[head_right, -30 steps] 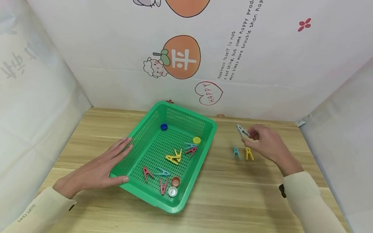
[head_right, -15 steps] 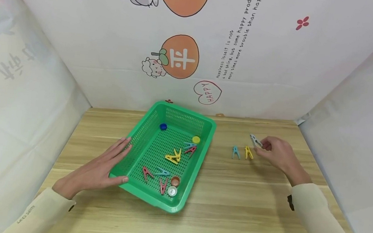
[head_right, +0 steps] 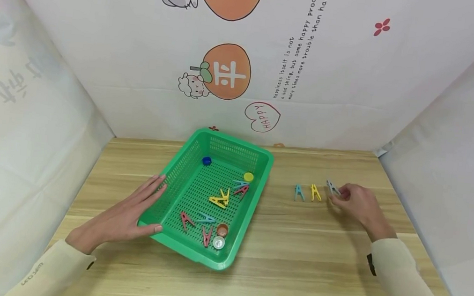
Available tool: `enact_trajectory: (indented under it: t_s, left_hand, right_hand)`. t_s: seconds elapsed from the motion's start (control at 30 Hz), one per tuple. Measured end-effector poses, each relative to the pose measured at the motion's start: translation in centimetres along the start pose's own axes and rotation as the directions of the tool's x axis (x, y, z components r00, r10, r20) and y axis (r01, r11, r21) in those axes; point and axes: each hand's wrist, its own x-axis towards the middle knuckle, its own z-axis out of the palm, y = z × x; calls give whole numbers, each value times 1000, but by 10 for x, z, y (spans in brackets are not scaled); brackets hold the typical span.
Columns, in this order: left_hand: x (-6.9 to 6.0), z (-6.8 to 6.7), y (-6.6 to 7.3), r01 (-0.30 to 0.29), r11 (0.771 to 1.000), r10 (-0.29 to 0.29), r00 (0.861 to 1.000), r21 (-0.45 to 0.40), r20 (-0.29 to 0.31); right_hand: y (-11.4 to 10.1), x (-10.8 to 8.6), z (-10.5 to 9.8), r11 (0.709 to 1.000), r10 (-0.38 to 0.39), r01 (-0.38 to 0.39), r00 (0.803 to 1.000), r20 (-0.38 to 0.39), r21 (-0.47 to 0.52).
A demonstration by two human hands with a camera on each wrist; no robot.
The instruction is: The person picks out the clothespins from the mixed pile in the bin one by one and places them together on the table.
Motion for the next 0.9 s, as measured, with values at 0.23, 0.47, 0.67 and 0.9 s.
enact_trajectory:
  t_s: [0.23,0.47,0.67,0.9]
  left_hand:
    - [-1,0,0,5,1000,-5,1000,-14,1]
    - [0,0,-1,0,1000,0,1000,-7,-1]
    - [0,0,0,-3,1000,3,1000,-5,-6]
    - [0,1,-1,-2,1000,2,1000,-5,-3]
  right_hand:
    - [6,2,8,1000,25,-25,998,50,0]
    - [11,6,13,999,19,-17,999,44,-34]
    - [9,8,15,999,29,-26,998,60,-41]
    - [5,8,16,998,49,-46,997,68,-35]
